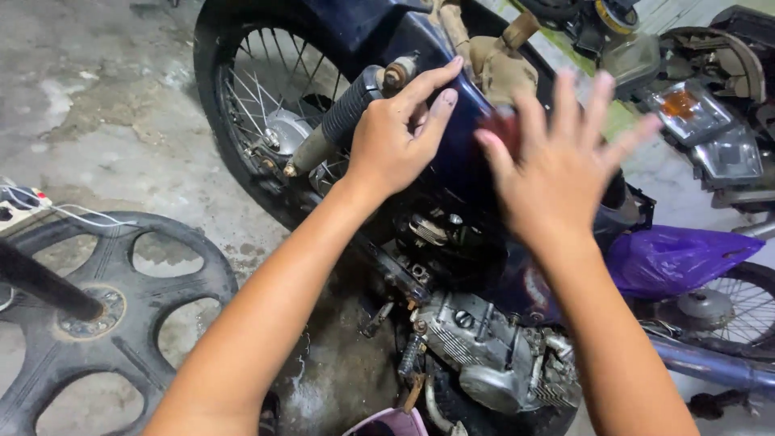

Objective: Wet sanding the body panel of a motorcycle using a sanding block and water to smooth the surface.

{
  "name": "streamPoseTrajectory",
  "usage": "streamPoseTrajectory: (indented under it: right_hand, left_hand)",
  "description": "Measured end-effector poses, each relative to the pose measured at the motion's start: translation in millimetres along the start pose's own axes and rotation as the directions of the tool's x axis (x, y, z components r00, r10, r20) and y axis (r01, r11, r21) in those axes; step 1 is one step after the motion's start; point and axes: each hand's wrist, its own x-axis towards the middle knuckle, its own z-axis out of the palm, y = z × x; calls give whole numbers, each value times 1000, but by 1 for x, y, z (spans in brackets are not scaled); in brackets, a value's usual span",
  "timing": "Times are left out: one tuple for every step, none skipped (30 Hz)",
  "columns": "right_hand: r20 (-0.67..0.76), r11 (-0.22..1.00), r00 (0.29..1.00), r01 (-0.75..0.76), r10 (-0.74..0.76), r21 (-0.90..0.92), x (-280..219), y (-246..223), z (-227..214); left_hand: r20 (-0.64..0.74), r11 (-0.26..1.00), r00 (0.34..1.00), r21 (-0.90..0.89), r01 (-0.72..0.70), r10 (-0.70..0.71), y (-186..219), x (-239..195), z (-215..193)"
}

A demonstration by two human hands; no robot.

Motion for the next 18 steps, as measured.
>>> streamPoseTrajectory:
  right_hand:
    - [3,1000,1000,-7,7,1,-17,10,-2]
    - [-2,1000,1000,-15,15,2,-30,20,-3]
    - [-9,1000,1000,-13,13,4,-34,22,-1]
    - [-9,1000,1000,-27,27,-8,-38,25,2]
    - [-10,999,999,-41,41,-20,-43,30,6]
    - [2,999,999,-48,48,-18,-28,19,6]
    - [-3,999,999,-32,32,-22,-14,9,6]
    - [-12,999,1000,-15,15,-37,2,3,6]
    - [-5,999,1000,-21,20,-47,6,0,5]
    - [-3,1000,1000,-7,7,-16,16,-6,7]
    - [-2,1000,1000,6,-6,14,27,-14,8]
    - [6,1000,1000,9,-9,12,17,-7,4]
    - [22,1000,1000,6,-6,12,8,0,1]
    - [34,1000,999,3,-4,14,0,5,-2]
    - [39,1000,999,6,-7,16,-11,9,-1]
    - [51,999,998,-26,24,29,-21,15,-1]
    - [64,997,996,-58,55,42,-30,22,-1]
    - [59,997,997,-58,56,46,-18,15,0]
  left_hand:
    - [12,1000,1000,3,-3,3,-1,-1,0]
    - [23,1000,1000,9,-14,14,-2,2,-1]
    - [19,1000,1000,13,-19,18,-1,1,-1]
    - [11,1000,1000,24,-4,4,0,0,1]
    - [4,999,1000,34,11,-11,0,-2,4]
    - [14,999,1000,32,19,-20,0,-2,2]
    - [-1,998,1000,60,25,-25,-1,-2,1]
    - [-19,997,1000,80,24,-22,-1,0,4]
    - [-12,997,1000,69,25,-24,0,-2,7]
    - [-6,999,1000,48,0,1,-1,-1,4]
    - [-1,999,1000,27,-26,26,-2,-1,-2]
    - [-1,1000,1000,23,-18,18,-1,1,-1]
    - [-12,999,999,17,-33,33,0,2,-2]
    - [-24,999,998,14,-50,50,-1,3,-4]
    - [-26,999,999,14,-45,45,-1,-1,-4]
    - [-21,999,999,8,-35,35,0,-1,-3]
    - [-15,1000,1000,2,-25,25,2,-2,-1]
    - [-16,1000,999,8,-28,28,2,0,-1]
